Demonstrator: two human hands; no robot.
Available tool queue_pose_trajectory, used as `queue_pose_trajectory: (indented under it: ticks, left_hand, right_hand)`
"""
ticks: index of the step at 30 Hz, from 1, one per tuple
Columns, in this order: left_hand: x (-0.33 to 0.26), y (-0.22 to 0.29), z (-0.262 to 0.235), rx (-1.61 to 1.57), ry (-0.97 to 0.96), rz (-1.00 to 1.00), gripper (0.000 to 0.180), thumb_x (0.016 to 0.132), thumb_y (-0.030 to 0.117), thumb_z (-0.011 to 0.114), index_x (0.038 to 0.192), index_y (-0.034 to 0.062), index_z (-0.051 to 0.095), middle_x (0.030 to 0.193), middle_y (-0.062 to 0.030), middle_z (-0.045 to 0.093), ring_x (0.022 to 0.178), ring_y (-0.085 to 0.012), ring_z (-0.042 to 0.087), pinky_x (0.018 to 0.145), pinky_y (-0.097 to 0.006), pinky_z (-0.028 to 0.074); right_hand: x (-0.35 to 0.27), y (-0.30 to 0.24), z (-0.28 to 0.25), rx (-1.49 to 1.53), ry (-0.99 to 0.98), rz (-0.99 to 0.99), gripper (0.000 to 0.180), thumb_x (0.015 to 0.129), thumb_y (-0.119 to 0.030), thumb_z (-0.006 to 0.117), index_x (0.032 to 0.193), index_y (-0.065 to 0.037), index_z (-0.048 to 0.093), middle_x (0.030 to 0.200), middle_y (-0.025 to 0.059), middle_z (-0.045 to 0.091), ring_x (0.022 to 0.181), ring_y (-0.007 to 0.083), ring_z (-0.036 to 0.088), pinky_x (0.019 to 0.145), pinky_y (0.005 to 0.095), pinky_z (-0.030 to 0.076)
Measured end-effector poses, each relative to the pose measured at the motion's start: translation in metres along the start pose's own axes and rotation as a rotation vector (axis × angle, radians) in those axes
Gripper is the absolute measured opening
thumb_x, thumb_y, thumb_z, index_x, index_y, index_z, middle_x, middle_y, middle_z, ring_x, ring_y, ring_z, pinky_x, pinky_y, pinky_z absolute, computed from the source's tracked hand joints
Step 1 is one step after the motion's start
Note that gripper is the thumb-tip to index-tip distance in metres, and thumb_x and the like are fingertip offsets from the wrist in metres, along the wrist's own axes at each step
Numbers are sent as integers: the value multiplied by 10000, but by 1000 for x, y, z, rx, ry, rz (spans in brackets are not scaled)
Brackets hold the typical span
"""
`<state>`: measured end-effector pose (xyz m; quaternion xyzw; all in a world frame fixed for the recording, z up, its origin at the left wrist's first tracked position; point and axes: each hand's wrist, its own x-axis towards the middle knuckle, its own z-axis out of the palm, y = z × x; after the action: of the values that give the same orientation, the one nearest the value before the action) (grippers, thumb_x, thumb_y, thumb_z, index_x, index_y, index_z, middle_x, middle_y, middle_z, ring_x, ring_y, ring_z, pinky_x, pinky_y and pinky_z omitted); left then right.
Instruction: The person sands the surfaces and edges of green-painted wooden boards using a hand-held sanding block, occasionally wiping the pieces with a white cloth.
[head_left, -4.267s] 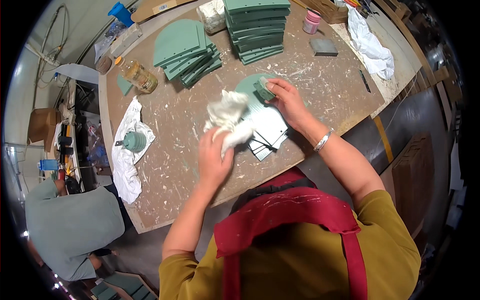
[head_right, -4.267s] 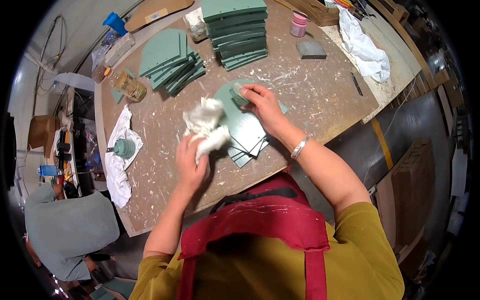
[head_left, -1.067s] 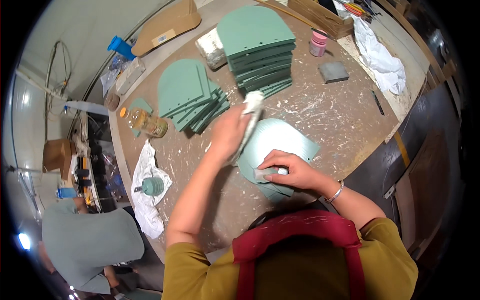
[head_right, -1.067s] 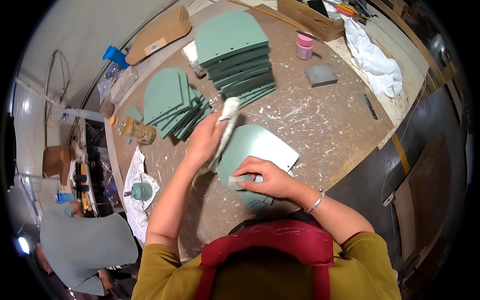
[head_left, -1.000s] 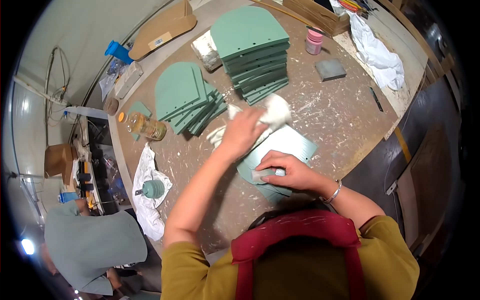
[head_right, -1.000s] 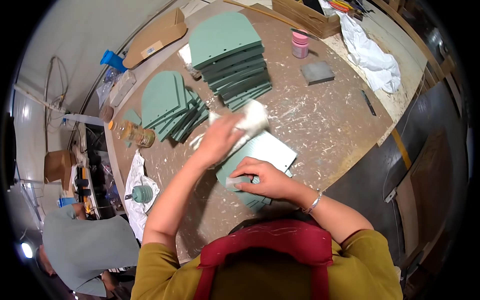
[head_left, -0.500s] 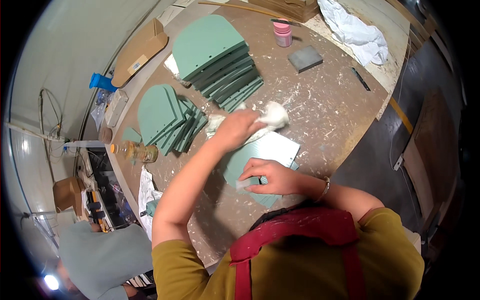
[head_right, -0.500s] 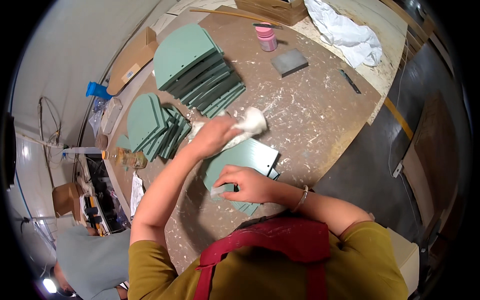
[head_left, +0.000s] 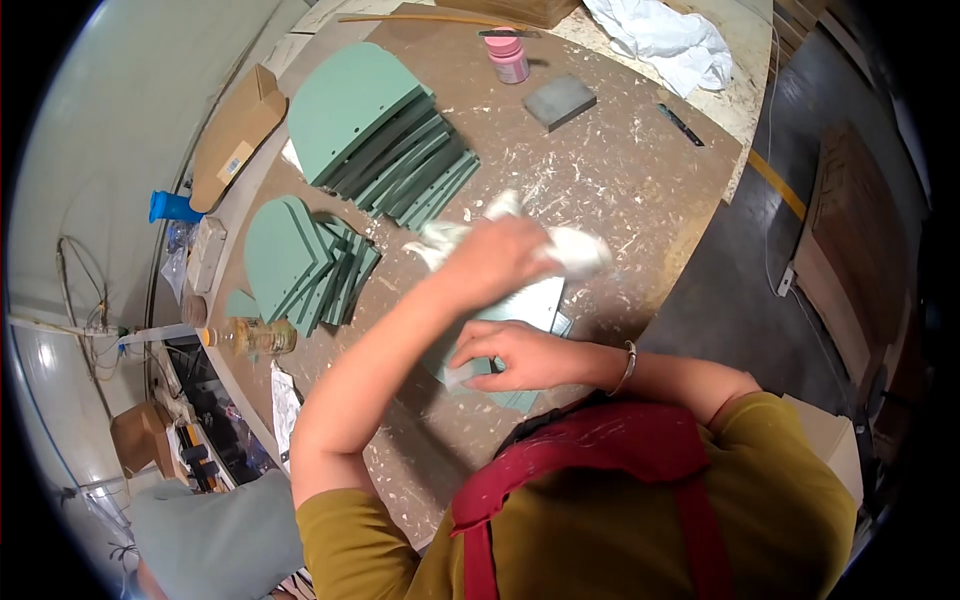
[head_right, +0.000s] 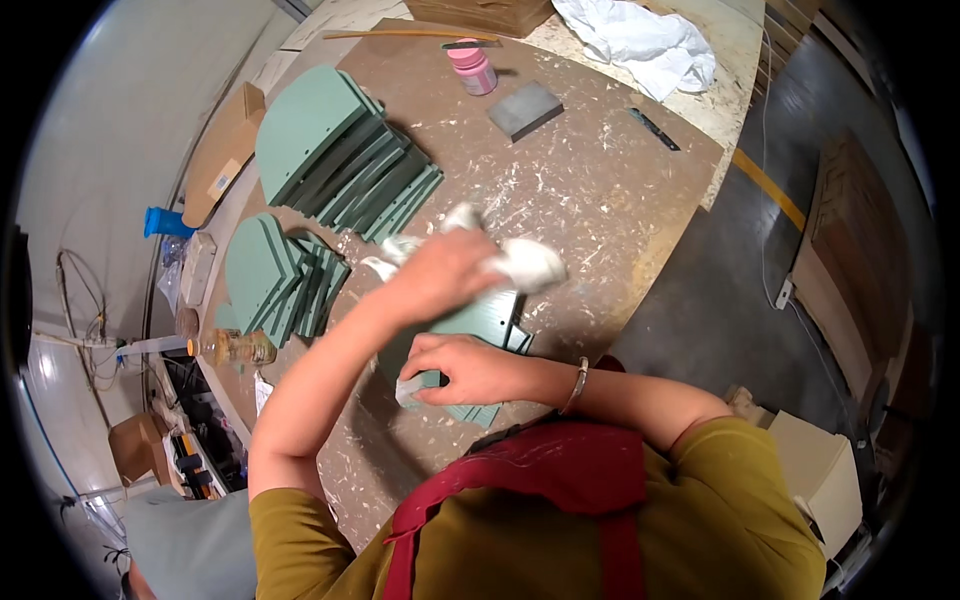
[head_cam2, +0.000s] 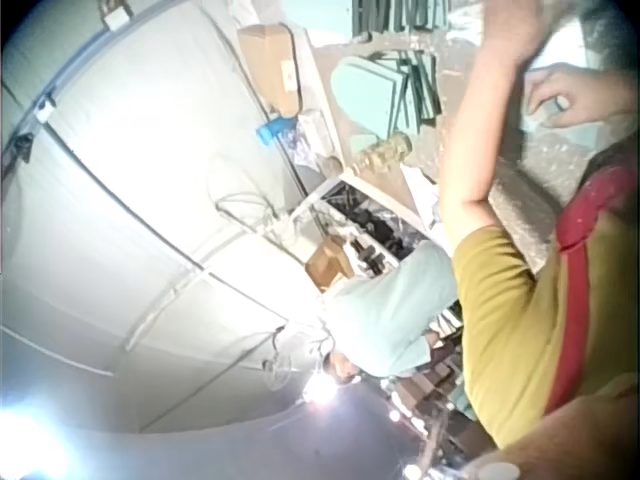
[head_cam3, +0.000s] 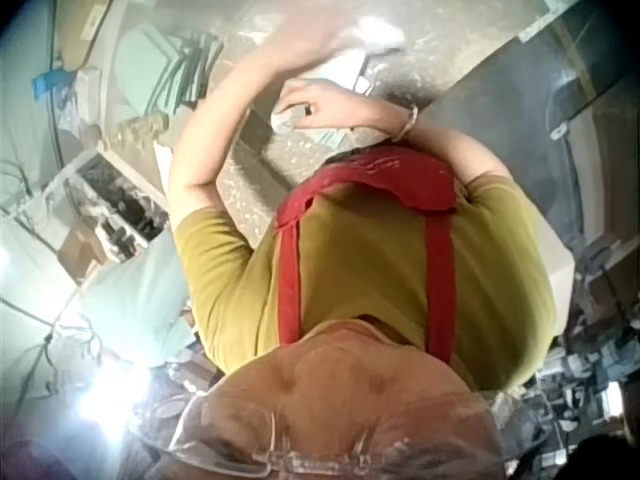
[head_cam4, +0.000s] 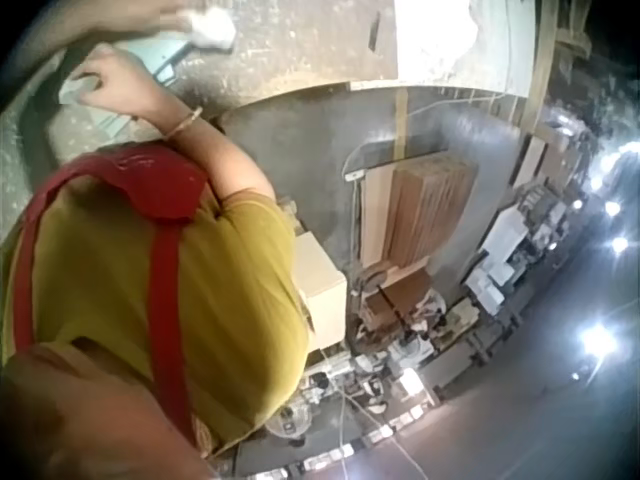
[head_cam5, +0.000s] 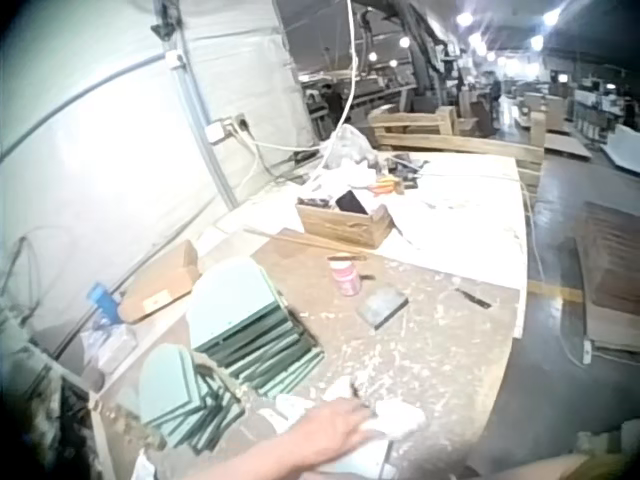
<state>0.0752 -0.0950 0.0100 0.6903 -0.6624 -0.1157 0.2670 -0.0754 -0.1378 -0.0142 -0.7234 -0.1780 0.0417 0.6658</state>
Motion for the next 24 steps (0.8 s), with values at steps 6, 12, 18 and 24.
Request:
queue_pose_trajectory:
  ticks: [6, 12, 18, 24]
  left_hand:
    - [14, -20, 10, 80, -342, -399, 332, 954, 378, 615, 1041, 63, 673, 1006, -171, 692, 916, -398, 657, 801, -478, 516]
    - [-50, -7, -66, 153, 277, -531, 284, 985, 250, 566, 1201, 92, 659, 1067, -186, 677, 1023, -389, 642, 854, -456, 512]
    - [-132, 85, -59, -321, 480, -948, 302, 965, 226, 610, 1157, 3, 678, 1011, -174, 701, 921, -263, 685, 833, -354, 512]
    - [-83, 135, 61, 316, 330, -611, 598, 865, 349, 726, 1342, 29, 562, 1412, -221, 518, 1286, -381, 501, 1055, -504, 393]
  right_hand:
    - [3, -5, 6, -61, 0, -9, 332, 862, -192, 724, 1155, -43, 680, 1122, 109, 599, 899, 266, 639, 795, 368, 527]
    - [-6, -10, -8, 224, 55, -15, 317, 890, -137, 714, 1186, -30, 672, 1129, 82, 623, 894, 192, 641, 771, 328, 530]
    - [-17, -45, -105, 639, 492, 119, 288, 955, -158, 642, 1222, -50, 656, 1146, 16, 665, 1003, 107, 603, 797, 262, 503]
    - [55, -44, -98, 557, 287, 199, 277, 959, -209, 666, 1201, -74, 666, 1120, 4, 677, 977, 82, 605, 797, 248, 482]
